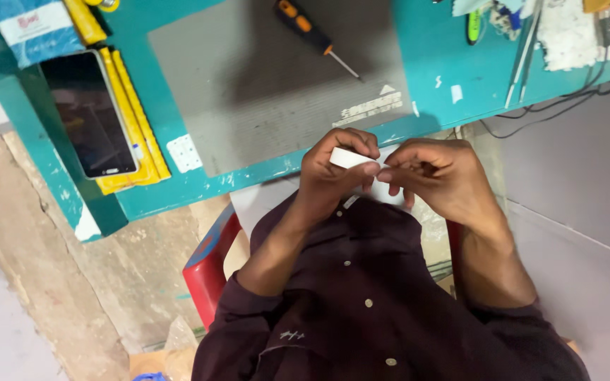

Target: The person handles a roll of white tape, peeling and folding a small piece. They then pick up a black mobile phone casing and use a metal spudger tool to pry and scrape along the edges and internal frame of the casing.

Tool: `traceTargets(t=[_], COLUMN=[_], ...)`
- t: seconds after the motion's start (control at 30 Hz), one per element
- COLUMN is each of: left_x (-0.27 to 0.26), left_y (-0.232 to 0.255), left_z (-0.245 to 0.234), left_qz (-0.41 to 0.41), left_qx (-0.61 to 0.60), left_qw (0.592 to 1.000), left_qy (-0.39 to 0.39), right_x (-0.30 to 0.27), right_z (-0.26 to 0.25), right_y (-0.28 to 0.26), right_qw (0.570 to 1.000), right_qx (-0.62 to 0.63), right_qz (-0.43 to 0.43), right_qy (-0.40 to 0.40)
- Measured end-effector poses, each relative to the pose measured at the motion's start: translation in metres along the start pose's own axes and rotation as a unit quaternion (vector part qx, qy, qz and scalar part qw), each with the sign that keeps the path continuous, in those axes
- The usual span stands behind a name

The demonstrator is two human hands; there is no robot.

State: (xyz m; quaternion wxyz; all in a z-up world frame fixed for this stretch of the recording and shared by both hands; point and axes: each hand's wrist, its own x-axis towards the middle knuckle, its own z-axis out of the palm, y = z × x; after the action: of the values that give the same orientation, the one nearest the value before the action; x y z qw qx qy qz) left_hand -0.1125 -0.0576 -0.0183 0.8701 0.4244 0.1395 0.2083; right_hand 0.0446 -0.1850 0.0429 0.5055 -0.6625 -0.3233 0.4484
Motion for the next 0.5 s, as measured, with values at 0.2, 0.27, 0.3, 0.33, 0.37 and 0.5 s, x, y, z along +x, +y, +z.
traceTargets(t=[0.2,0.27,0.3,0.33,0.37,0.5], left_x=[-0.012,-0.012,-0.012,-0.013,-0.015,-0.026], left_y=[0.002,0.001,0.001,0.002,0.004,0.012], left_z=[-0.005,-0.005,-0.005,-0.005,-0.004,-0.003], left_qz=[0.044,0.116,0.152,0.153,0.153,0.143], left_qx=[0.019,0.068,0.092,0.090,0.087,0.136], left_qw=[0.997,0.990,0.983,0.983,0.983,0.978], left_qy=[0.063,0.048,0.040,0.043,0.045,0.068], right_x=[-0.003,-0.004,-0.005,-0.005,-0.006,-0.013], right_z=[0.019,0.029,0.033,0.036,0.040,0.061], right_y=[0.015,0.025,0.028,0.030,0.030,0.011], right_qw=[0.994,0.991,0.990,0.992,0.994,0.991], right_qx=[0.093,0.113,0.123,0.105,0.087,-0.077], right_qz=[0.050,0.065,0.073,0.066,0.060,-0.014], right_qy=[-0.026,-0.008,0.002,0.013,0.025,0.109])
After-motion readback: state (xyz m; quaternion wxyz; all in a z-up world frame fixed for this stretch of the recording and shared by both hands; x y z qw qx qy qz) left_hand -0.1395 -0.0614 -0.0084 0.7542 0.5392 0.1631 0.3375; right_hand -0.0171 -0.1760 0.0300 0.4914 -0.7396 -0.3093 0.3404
